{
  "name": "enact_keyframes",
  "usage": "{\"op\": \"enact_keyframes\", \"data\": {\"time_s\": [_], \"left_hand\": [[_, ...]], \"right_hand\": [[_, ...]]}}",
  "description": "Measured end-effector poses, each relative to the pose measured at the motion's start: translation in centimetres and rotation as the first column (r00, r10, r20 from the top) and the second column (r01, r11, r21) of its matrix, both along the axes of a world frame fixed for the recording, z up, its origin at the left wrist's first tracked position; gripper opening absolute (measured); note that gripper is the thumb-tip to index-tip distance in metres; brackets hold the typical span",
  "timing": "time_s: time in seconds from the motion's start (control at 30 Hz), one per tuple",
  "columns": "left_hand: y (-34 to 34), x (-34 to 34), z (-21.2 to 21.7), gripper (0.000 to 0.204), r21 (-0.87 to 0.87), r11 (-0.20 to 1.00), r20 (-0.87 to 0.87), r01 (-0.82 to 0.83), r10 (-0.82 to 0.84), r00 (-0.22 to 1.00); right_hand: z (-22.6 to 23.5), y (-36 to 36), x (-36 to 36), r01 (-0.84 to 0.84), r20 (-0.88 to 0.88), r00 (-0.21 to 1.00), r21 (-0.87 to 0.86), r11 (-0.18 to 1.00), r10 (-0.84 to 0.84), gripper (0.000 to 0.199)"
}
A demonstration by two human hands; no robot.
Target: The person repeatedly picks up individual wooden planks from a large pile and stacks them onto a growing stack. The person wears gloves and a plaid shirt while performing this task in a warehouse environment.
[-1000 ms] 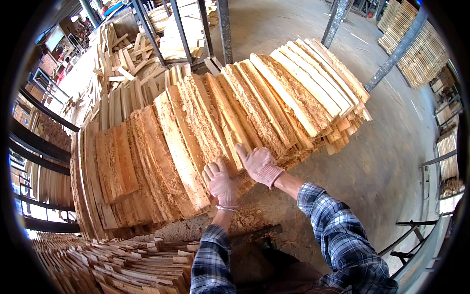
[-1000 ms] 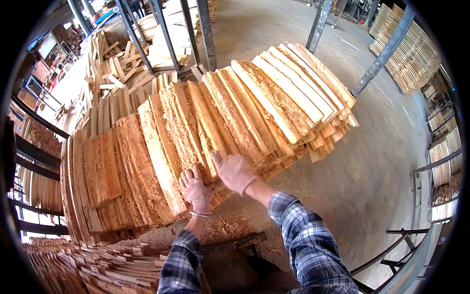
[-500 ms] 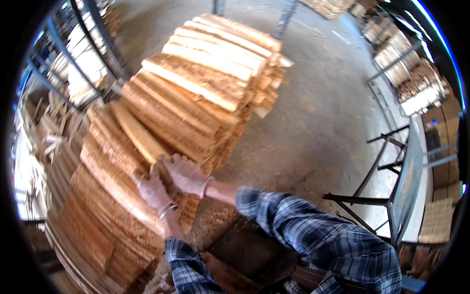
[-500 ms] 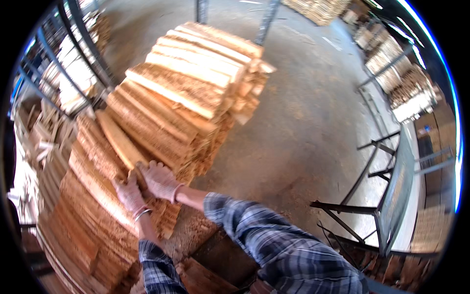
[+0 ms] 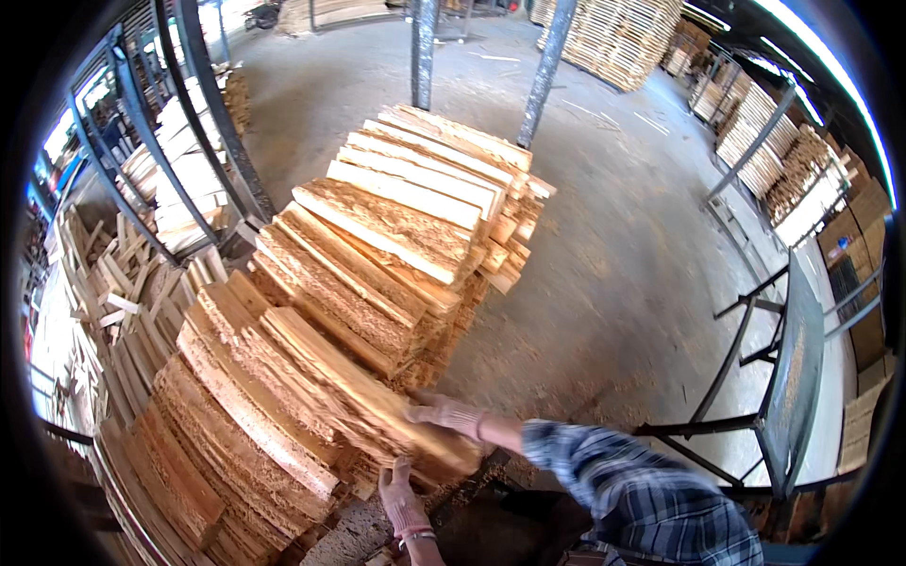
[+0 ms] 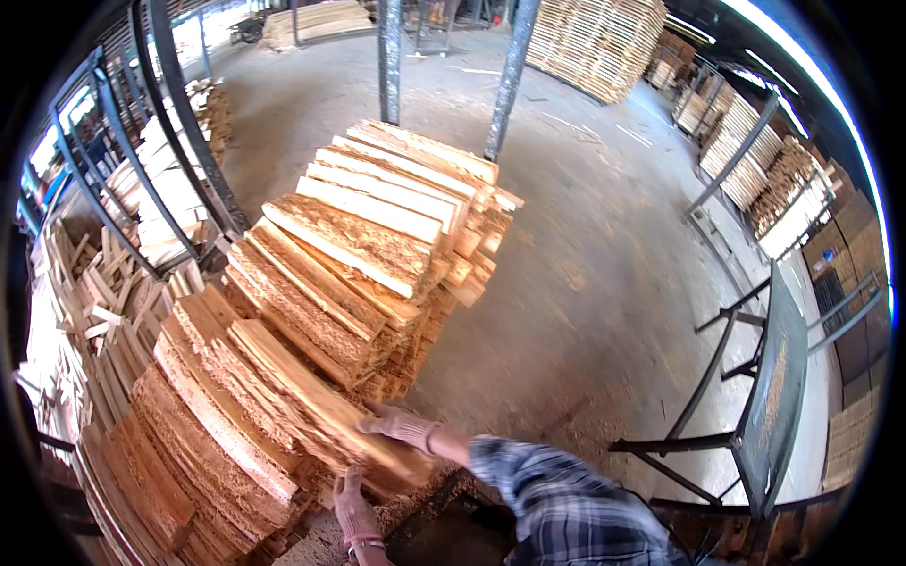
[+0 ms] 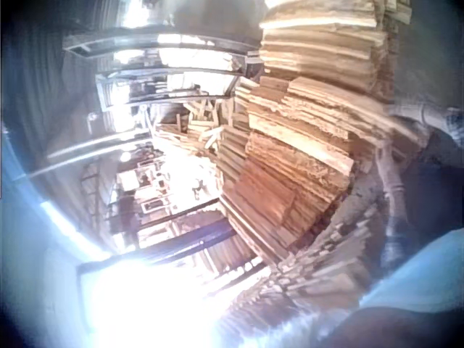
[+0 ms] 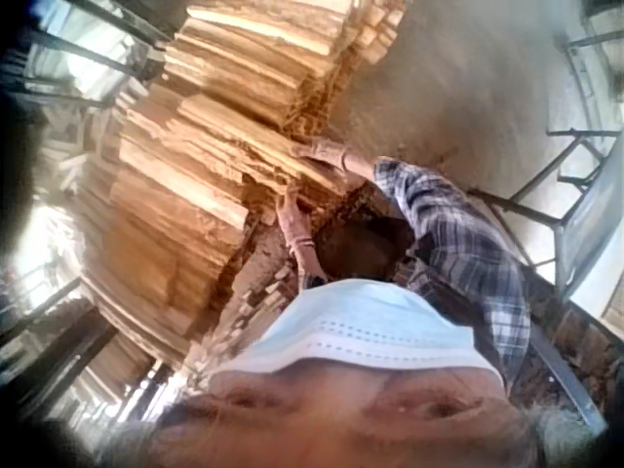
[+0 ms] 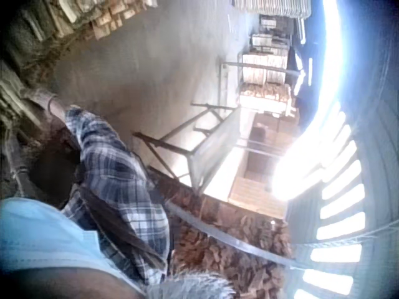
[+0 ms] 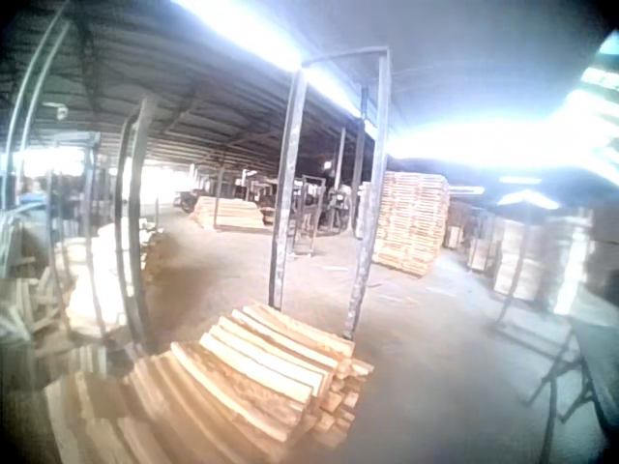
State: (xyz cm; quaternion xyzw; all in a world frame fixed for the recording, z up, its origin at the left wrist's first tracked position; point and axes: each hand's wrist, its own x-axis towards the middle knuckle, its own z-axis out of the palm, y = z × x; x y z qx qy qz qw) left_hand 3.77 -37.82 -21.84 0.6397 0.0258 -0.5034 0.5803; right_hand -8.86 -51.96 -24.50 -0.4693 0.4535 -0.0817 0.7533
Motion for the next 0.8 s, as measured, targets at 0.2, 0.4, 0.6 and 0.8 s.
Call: {"op": "enact_keyframes", "data": {"time_s": [0.2, 0.4, 0.6, 0.8], "left_hand": [[4.8, -0.4, 0.0, 0.048, -0.173, 0.977, 0.165, 0.127, -0.099, 0.981], [16.3, -3.6, 11.1, 0.048, -0.036, 0.965, 0.202, 0.261, -0.249, 0.947], [25.9, -6.8, 16.0, 0.047, -0.16, 0.967, 0.578, 0.197, -0.07, 0.813], [40.1, -11.9, 18.8, 0.068, -0.066, 0.993, 0.625, -0.093, 0.114, 0.772]], "right_hand": [[-0.4, 6.3, -1.1, -0.181, 0.102, 0.978, -0.023, 0.983, 0.182, 0.081], [2.9, 14.4, -2.2, -0.039, 0.375, 0.917, 0.43, 0.902, -0.139, 0.087], [6.0, 23.3, -1.5, -0.241, 0.574, 0.814, 0.466, 0.851, -0.084, 0.07], [15.1, 33.2, -2.0, -0.439, 0.052, 0.756, -0.7, 0.564, 0.652, 0.029]]}}
